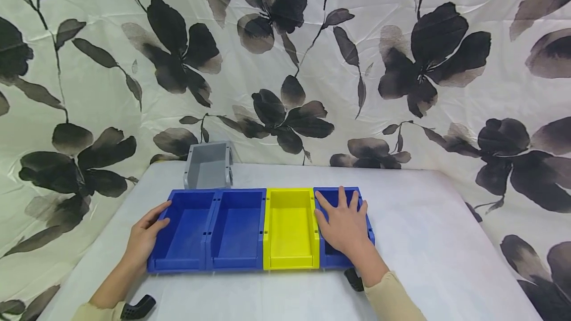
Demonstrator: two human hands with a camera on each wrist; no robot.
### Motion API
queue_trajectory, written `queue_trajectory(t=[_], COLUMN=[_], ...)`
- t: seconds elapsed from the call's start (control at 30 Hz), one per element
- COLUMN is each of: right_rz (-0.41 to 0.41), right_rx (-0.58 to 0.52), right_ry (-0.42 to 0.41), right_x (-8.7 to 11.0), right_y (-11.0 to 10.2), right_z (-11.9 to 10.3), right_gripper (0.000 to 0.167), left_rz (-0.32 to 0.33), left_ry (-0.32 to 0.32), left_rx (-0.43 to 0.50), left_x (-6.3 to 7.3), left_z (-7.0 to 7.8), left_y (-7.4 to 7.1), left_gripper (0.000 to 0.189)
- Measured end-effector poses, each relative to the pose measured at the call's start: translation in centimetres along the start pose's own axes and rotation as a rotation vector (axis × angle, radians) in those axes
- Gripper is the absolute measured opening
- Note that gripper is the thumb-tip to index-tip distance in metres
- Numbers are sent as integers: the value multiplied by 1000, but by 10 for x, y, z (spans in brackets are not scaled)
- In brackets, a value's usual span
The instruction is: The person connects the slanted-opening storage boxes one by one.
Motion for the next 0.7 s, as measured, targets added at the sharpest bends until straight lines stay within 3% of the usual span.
queue_trajectory(t=[0.33,0.7], right_rz=[11,35], right_rx=[7,4], right_ry=[-16,-27], right_x=[-4,-4], right_y=[3,3], right_z=[-6,-3], right_gripper=[57,58], left_rz=[8,4], left_ry=[-19,-13], left_rx=[9,27], left_x=[1,1], left_z=[-3,0], left_y=[-7,-3], left_gripper=[46,46])
Point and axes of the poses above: each hand's wrist, its own x-axis away from the middle knuckle, its own y-axis out of the palm, z = x × y, the point moved 3 cm from there along -x, towards the middle knuckle, and after that the axes turned 7 degrees about -y, right-handed, at the moved point
